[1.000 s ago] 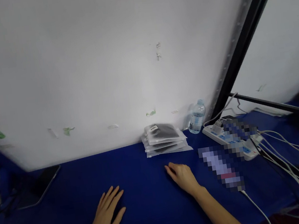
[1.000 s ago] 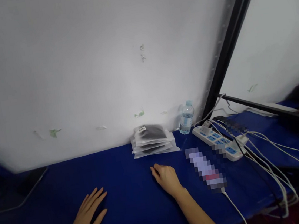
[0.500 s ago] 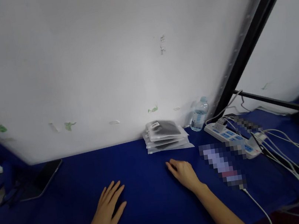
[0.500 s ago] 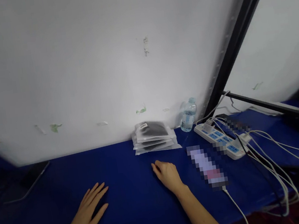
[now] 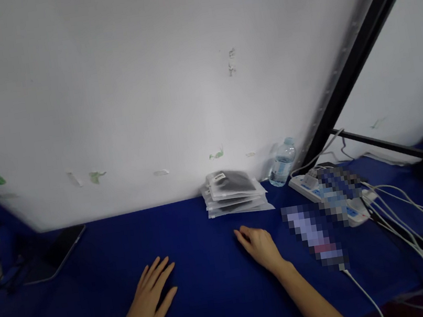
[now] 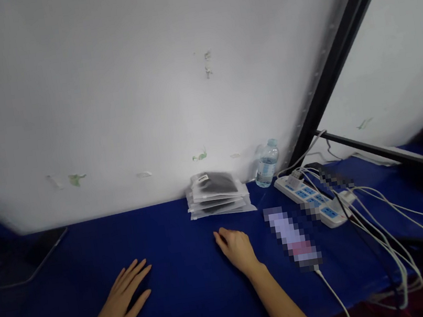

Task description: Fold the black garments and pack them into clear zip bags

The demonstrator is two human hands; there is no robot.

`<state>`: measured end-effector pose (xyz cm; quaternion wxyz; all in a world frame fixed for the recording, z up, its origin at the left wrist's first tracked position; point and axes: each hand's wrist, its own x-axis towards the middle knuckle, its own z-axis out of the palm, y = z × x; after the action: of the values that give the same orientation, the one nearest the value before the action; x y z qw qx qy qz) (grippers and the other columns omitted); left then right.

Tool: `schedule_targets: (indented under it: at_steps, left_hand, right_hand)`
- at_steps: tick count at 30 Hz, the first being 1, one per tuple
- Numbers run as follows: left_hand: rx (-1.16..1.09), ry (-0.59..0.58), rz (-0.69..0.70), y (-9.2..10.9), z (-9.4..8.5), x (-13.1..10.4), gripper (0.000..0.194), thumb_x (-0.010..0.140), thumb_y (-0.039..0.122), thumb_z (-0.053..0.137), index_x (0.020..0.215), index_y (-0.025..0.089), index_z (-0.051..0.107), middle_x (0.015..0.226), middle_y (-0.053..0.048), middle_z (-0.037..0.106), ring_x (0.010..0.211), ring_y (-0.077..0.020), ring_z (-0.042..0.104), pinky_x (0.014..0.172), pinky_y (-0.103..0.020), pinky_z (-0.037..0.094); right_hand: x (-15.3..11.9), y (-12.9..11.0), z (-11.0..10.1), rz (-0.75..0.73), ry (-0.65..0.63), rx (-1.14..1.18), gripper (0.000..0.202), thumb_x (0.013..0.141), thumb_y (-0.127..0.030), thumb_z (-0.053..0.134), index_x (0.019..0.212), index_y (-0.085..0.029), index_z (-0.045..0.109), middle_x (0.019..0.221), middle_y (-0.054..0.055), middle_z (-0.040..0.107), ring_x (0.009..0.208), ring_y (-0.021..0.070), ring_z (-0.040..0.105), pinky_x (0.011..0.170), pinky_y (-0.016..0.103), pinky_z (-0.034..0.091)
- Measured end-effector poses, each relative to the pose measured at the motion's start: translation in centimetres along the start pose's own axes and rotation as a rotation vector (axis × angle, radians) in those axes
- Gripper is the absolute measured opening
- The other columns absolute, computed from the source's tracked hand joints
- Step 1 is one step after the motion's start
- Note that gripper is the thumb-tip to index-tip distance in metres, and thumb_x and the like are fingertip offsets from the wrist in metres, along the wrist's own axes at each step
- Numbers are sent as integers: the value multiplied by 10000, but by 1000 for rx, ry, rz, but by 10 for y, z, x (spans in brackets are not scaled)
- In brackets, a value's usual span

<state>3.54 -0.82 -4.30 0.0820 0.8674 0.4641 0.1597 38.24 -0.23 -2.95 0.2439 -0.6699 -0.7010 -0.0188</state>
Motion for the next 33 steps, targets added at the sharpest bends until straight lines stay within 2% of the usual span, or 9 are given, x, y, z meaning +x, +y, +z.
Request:
schedule_targets:
  at_steps: [16,33]
  left_hand:
    - [17,-47,-12,1,-2,1,472,983,416,393,1447,337,347,1498,-6,394,1396,-256,297,1108,-547,303]
    - [21,-20,6,-3,0,1,479,975,409,413,1446,359,340,1497,18,395,1398,-257,295,1105,-552,312]
  right_hand:
    - [0,1,1,9,-5,12,406,966,-394,365,627,-204,483,530,-17,560,454,104,499,503,241,230]
    - [1,-1,-3,32,-23,43,392,961,-385,374,630,-202,478,538,-20,554,464,100,486,510,239,234]
